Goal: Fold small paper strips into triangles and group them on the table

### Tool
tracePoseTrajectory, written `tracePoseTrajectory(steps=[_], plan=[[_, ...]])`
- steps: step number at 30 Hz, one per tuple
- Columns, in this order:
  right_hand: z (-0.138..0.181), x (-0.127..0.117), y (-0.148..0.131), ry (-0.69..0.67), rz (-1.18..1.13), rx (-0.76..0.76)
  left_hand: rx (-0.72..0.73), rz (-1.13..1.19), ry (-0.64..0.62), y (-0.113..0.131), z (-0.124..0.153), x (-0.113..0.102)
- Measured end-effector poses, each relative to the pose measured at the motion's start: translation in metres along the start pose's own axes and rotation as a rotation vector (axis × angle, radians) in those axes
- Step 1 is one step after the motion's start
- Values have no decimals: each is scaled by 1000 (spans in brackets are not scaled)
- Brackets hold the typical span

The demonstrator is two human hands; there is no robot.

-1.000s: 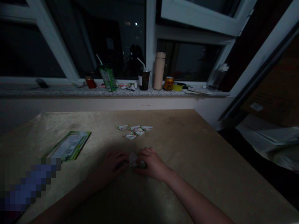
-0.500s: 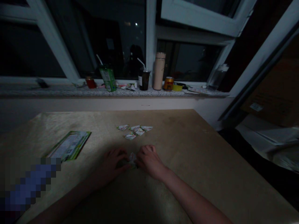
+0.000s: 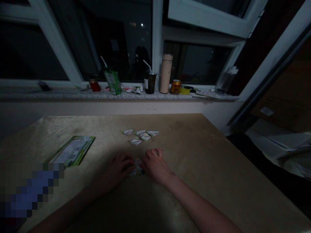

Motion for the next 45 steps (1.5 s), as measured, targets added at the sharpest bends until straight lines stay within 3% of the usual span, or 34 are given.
tracePoseTrajectory(steps=[8,18,28,33,39,45], plan=[[-4,4,2,3,-58,-41,39,-28,28,-2,1,6],[-6,7,3,62,-349,56,12,37,76,1,3,4],[-7,16,4,89,-425,156,162,-320,-62,23,7,5],[-7,15,4,89,-461,178,178,-308,-91,35,25,7],[-9,17,6,48,-480,188,203,-251,-213,23,38,4],[-7,15,3,43,-436,186,191,-244,-257,20,37,2]])
Point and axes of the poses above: each hand's wrist, its own z-axis away from the middle knuckle, its own x-axis out of the palm, y = z × x, the point moved 1 cm from there along -z, towards the middle knuckle, and after that the axes turned 12 degrees about z, right-handed, at the moved point
